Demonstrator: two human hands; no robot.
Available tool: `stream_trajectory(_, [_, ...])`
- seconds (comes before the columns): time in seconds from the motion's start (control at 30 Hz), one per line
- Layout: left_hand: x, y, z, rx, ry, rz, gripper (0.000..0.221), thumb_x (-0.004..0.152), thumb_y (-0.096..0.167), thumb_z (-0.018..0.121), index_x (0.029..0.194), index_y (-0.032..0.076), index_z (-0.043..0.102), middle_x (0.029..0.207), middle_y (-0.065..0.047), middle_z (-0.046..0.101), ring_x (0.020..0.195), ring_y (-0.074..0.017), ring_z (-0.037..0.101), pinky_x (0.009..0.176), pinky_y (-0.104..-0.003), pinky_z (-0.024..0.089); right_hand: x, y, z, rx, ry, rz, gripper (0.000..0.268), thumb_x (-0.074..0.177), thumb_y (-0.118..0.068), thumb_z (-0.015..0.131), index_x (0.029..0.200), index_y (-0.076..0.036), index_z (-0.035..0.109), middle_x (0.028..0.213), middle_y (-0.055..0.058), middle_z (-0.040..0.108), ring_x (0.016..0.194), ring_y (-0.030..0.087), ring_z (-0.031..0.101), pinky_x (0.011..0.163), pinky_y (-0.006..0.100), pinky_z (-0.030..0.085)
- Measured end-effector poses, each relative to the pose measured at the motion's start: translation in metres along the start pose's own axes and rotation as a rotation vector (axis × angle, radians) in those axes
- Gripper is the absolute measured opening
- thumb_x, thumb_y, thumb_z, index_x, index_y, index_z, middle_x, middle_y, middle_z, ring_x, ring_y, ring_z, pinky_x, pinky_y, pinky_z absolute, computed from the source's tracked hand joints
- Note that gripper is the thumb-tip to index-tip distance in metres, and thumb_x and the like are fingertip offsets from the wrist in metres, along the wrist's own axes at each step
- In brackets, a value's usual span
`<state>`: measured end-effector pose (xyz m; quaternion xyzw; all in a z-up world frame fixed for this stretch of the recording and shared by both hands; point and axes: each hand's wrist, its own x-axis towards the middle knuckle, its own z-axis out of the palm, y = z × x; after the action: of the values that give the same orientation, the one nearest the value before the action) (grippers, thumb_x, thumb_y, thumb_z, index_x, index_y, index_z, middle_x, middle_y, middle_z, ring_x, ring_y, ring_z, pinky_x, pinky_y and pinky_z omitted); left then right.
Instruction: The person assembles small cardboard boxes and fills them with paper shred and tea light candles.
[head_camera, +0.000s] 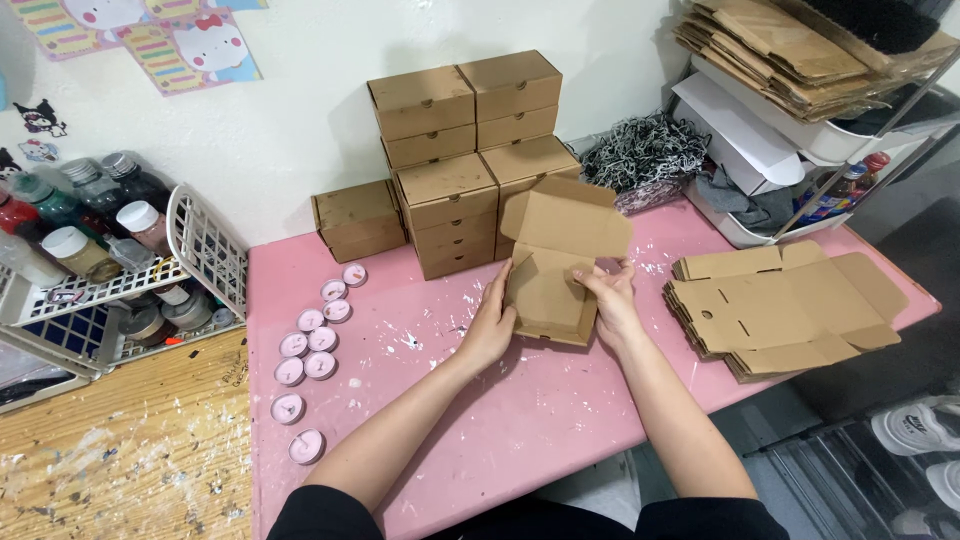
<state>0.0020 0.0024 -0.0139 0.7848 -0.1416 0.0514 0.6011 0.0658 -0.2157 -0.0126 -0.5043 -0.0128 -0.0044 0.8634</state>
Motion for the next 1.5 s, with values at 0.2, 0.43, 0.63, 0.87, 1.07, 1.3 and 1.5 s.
stream_trajectory(0.2, [-0.002, -0.012, 0.007, 0.061, 0.025, 0.015, 0.071, 0.1, 0.003, 0.044, 0.164, 0.012, 0.015, 0.163, -0.025, 0.026, 0.154, -0.0388, 0.025, 0.125, -0.045, 0.024, 0.023, 0.009, -0.048, -0.034, -0.224, 0.138, 0.043, 0.096, 0.011, 0.065, 0.138, 0.008, 0.054, 0.129, 0.023, 0.067, 0.111, 0.027, 0.07, 0.1, 0.041, 0.057])
stream_trajectory(0.43, [-0.001, -0.031, 0.012, 0.043, 0.14, 0.053, 0.046, 0.106, 0.02, 0.047, 0.147, 0.006, 0.032, 0.138, -0.025, 0.038, 0.134, -0.0379, 0.045, 0.115, -0.047, 0.039, 0.014, -0.003, -0.031, -0.189, -0.128, 0.227, 0.048, 0.081, 0.008, 0.061, 0.126, -0.008, 0.059, 0.113, 0.012, 0.073, 0.102, 0.024, 0.074, 0.086, 0.042, 0.063])
stream_trajectory(0.63, [0.0, -0.046, 0.007, 0.314, 0.208, -0.052, 0.039, 0.1, 0.027, 0.058, 0.134, 0.01, 0.05, 0.133, -0.021, 0.049, 0.13, -0.0403, 0.047, 0.112, -0.051, 0.037, 0.027, 0.026, -0.041, -0.541, -0.251, -0.001, 0.03, 0.087, 0.002, 0.074, 0.116, 0.001, 0.069, 0.113, 0.011, 0.075, 0.102, 0.016, 0.069, 0.088, 0.031, 0.057])
stream_trajectory(0.87, [0.003, -0.053, 0.014, 0.227, 0.324, 0.002, 0.061, 0.097, 0.025, 0.067, 0.138, -0.002, 0.031, 0.144, -0.028, 0.04, 0.133, -0.0418, 0.043, 0.112, -0.051, 0.034, 0.021, 0.016, -0.026, -0.891, -0.299, -0.316, 0.026, 0.084, -0.001, 0.076, 0.109, 0.003, 0.072, 0.106, 0.01, 0.076, 0.096, 0.015, 0.072, 0.087, 0.031, 0.058])
stream_trajectory(1.07, [0.003, -0.057, 0.016, 0.185, 0.42, -0.085, 0.076, 0.091, 0.017, 0.071, 0.144, -0.002, 0.019, 0.137, -0.027, 0.041, 0.131, -0.0366, 0.044, 0.114, -0.047, 0.036, 0.025, 0.025, -0.032, -0.712, -0.151, -0.104, 0.03, 0.094, -0.011, 0.073, 0.122, 0.0, 0.067, 0.102, 0.004, 0.074, 0.091, 0.013, 0.067, 0.078, 0.029, 0.055])
stream_trajectory(1.3, [-0.007, -0.006, -0.003, 0.579, 0.534, 0.312, 0.077, 0.085, 0.016, 0.075, 0.143, -0.002, 0.027, 0.145, -0.026, 0.036, 0.141, -0.0478, 0.029, 0.116, -0.059, 0.023, 0.029, 0.027, -0.03, -0.347, -0.103, -0.117, 0.045, 0.094, -0.004, 0.056, 0.138, -0.006, 0.047, 0.114, 0.009, 0.067, 0.1, 0.013, 0.067, 0.083, 0.024, 0.059])
stream_trajectory(1.5, [0.001, 0.04, -0.022, 0.834, -0.169, 0.749, 0.033, 0.09, 0.031, 0.077, 0.108, 0.013, 0.056, 0.113, -0.009, 0.059, 0.119, -0.0275, 0.054, 0.108, -0.055, 0.035, 0.055, -0.067, 0.004, -1.055, 0.239, -0.567, 0.037, 0.093, -0.008, 0.068, 0.13, -0.007, 0.06, 0.128, 0.009, 0.06, 0.126, 0.026, 0.054, 0.11, 0.039, 0.041])
